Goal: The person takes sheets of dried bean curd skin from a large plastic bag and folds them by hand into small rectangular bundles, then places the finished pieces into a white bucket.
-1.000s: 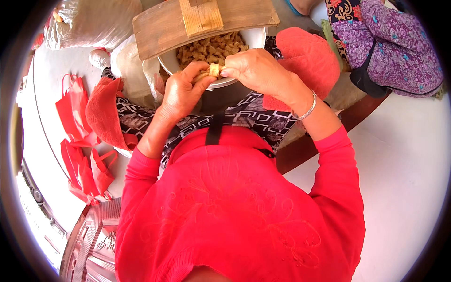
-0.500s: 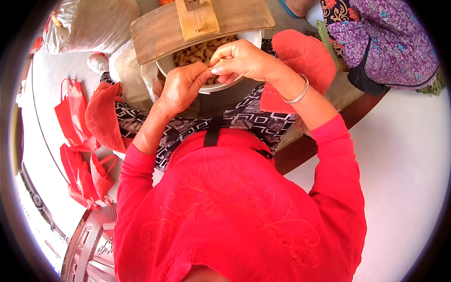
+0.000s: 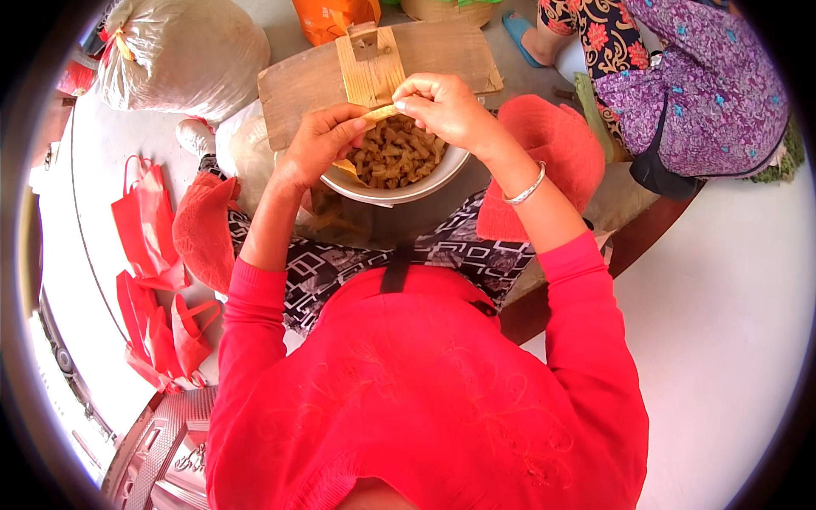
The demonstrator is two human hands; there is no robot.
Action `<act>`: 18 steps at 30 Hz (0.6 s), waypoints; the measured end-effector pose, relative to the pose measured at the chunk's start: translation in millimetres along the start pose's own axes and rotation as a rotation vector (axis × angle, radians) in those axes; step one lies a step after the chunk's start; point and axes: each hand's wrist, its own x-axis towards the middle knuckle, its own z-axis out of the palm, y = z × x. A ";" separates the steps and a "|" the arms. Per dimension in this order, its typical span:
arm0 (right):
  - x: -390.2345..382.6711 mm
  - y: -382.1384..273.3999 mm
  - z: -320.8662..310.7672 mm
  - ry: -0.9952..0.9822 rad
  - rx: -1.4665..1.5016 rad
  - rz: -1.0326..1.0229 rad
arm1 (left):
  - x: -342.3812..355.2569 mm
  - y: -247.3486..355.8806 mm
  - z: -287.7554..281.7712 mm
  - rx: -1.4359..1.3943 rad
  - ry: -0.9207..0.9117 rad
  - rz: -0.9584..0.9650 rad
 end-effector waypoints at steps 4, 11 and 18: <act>22.5 -0.1 0.9 0.104 -0.035 -0.076 | 22.4 9.0 -17.8 0.023 0.039 0.000; 45.0 21.2 -0.5 0.234 -0.189 -0.135 | 48.3 8.7 -27.3 -0.028 0.069 0.008; 45.3 23.9 13.9 0.325 -0.354 -0.176 | 64.3 -11.0 -27.3 0.522 0.250 0.120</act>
